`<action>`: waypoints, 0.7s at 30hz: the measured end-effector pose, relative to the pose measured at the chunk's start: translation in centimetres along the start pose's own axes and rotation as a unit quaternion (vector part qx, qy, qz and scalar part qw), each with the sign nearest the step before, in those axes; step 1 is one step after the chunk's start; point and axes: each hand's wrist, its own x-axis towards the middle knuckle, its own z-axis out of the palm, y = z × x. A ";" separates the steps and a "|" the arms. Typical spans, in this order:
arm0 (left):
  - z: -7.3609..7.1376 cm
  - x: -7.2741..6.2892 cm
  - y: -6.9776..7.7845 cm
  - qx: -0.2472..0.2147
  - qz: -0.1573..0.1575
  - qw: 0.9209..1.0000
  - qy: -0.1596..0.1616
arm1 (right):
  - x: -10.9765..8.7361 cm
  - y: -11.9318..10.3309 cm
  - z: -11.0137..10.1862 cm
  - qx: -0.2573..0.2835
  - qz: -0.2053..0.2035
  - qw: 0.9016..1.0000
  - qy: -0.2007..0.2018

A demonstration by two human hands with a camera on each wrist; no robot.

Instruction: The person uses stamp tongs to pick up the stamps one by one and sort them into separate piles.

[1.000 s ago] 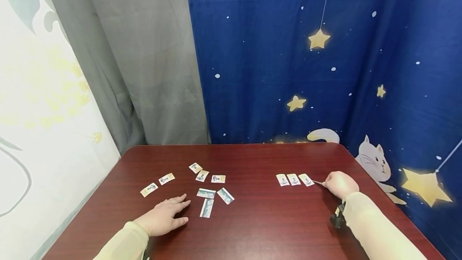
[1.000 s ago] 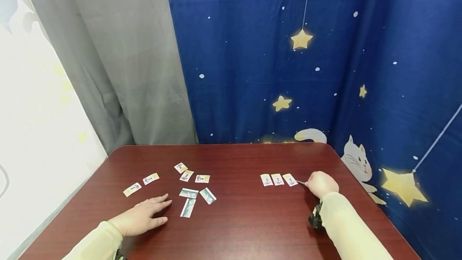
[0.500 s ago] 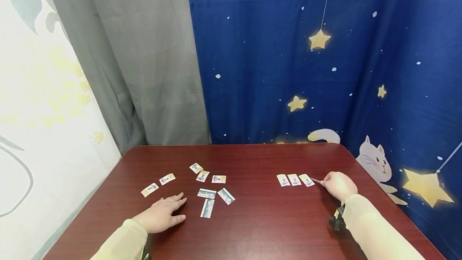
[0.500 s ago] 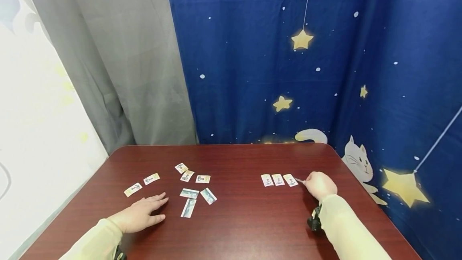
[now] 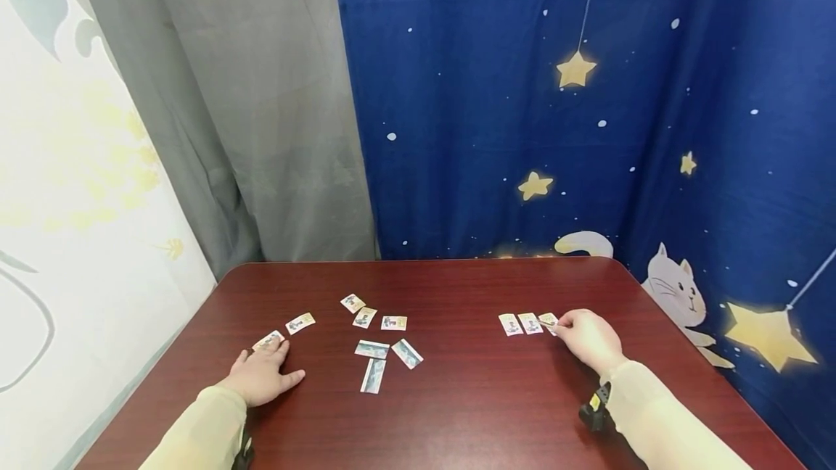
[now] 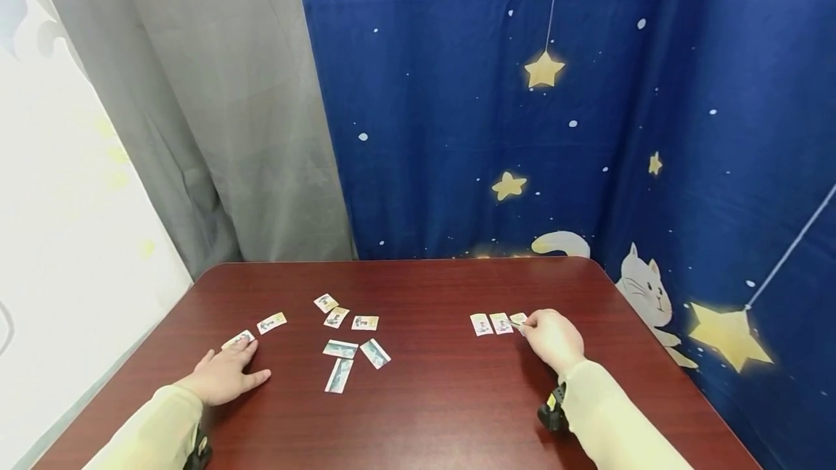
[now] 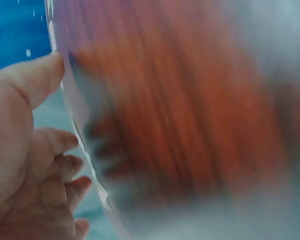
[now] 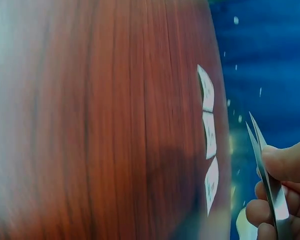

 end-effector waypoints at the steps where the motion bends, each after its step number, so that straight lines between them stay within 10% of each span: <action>1: -0.1 0.1 -0.4 0.001 -0.011 1.000 0.000 | -0.1 -0.4 0.2 0.002 -0.003 1.000 0.003; 12: -0.5 -0.2 -1.7 0.007 -0.032 0.999 -0.013 | -1.3 -3.9 1.8 0.012 -0.050 0.999 0.007; 21: -0.6 -1.4 -0.2 -0.009 0.017 1.000 -0.009 | -2.2 -5.4 2.9 0.028 -0.066 0.997 -0.003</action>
